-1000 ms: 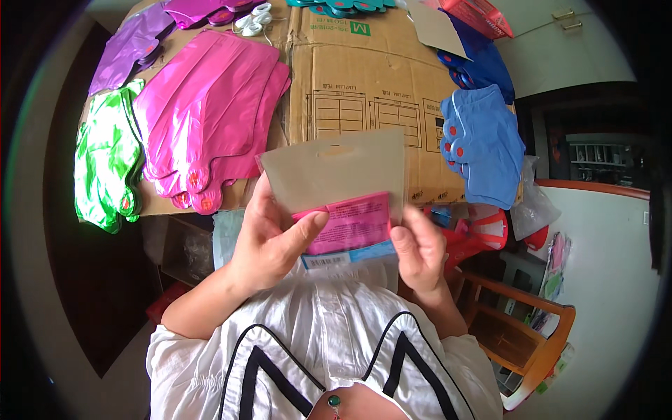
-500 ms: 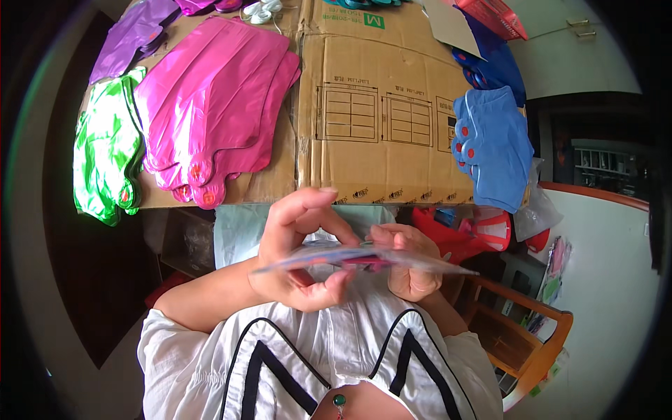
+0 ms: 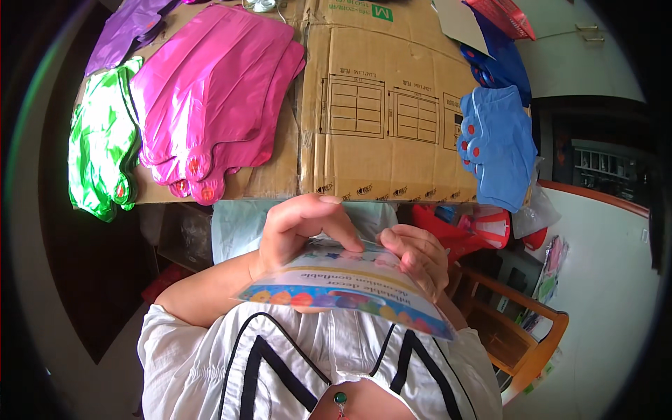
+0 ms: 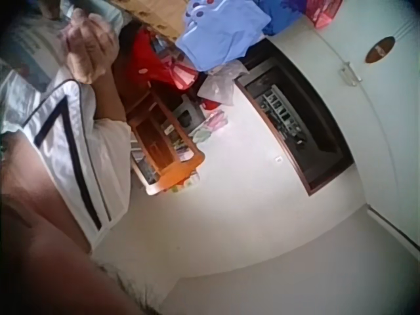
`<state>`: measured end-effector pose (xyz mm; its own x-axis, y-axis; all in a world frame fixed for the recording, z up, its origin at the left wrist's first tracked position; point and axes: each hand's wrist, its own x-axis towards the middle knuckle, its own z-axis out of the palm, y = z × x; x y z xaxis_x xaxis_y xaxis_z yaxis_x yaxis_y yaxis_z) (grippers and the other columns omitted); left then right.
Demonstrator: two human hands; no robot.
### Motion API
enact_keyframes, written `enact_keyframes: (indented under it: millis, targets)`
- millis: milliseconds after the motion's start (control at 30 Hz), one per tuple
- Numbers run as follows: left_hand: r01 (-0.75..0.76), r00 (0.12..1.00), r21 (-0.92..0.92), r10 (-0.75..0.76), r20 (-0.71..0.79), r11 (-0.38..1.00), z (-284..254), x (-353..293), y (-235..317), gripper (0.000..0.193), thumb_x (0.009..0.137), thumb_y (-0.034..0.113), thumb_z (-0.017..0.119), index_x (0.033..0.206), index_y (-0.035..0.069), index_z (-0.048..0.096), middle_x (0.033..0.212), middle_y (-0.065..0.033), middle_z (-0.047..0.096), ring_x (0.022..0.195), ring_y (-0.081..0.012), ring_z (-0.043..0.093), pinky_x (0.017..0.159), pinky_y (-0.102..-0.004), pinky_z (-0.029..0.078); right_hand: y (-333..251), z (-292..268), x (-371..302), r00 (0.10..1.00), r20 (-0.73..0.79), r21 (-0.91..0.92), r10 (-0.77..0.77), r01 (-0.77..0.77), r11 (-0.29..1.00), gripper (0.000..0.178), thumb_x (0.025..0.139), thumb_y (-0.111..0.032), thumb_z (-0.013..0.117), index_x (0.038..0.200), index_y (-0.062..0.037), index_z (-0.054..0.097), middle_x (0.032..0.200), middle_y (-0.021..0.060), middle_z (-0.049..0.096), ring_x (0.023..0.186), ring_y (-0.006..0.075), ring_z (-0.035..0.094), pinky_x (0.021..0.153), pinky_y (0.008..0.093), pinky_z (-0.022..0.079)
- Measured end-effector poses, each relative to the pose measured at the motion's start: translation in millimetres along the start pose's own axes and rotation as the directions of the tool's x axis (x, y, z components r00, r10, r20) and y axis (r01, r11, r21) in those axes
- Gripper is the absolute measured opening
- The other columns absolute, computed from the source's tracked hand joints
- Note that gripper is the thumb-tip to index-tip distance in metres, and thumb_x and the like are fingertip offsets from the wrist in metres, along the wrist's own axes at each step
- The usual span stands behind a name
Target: Folding plastic sheets and inserting them into retail packaging.
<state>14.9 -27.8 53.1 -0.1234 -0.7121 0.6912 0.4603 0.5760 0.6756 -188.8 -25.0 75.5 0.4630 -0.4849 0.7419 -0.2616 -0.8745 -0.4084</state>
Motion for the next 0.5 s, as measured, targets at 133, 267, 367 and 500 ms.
enact_keyframes:
  millis: [133, 267, 367, 500]
  targets:
    - [0.081, 0.992, 0.013, -0.079, -0.095, 0.997, 6, -2, 4, 0.078, 0.075, 0.022, 0.076, 0.132, -0.001, 0.028, 0.090, -0.0177, 0.062, 0.074, -0.0239, 0.063, 0.072, -0.0329, 0.049, 4, 4, -5, 0.998, -0.030, 0.077, 0.050, -0.048, 0.996, 0.039, 0.086, -0.005, 0.062, 0.123, 0.0026, 0.049, 0.090, 0.0211, 0.068, 0.079, 0.0274, 0.068, 0.073, 0.0385, 0.057]
    - [0.577, 0.795, 0.017, -0.557, -0.238, 0.816, -4, 5, 23, 0.039, 0.086, 0.013, 0.063, 0.120, 0.002, 0.050, 0.113, -0.0124, 0.058, 0.098, -0.0171, 0.058, 0.085, -0.0304, 0.047, -6, -2, -2, 0.770, 0.040, 0.029, 0.637, -0.638, 0.770, 0.032, 0.089, -0.008, 0.061, 0.117, 0.0068, 0.056, 0.089, 0.0112, 0.068, 0.074, 0.0153, 0.064, 0.068, 0.0266, 0.051]
    - [0.569, 0.480, -0.577, -0.806, -0.346, 0.586, 8, 18, 18, 0.026, 0.093, 0.009, 0.054, 0.118, 0.004, 0.052, 0.116, -0.0064, 0.058, 0.102, -0.0133, 0.056, 0.087, -0.0291, 0.047, 3, 9, 5, 0.479, 0.139, 0.603, 0.867, -0.736, 0.309, 0.035, 0.096, -0.015, 0.054, 0.124, 0.0055, 0.051, 0.102, 0.0041, 0.063, 0.091, 0.0067, 0.057, 0.080, 0.0206, 0.044]
    - [0.472, 0.399, -0.673, -0.819, -0.412, 0.569, -5, 24, 14, 0.022, 0.095, 0.009, 0.049, 0.117, 0.004, 0.053, 0.114, -0.0077, 0.061, 0.102, -0.0161, 0.060, 0.086, -0.0311, 0.049, -1, 4, -2, 0.610, -0.170, 0.278, 0.774, -0.724, 0.631, 0.022, 0.089, -0.003, 0.060, 0.110, 0.0028, 0.057, 0.093, 0.0079, 0.061, 0.079, 0.0109, 0.057, 0.070, 0.0222, 0.045]
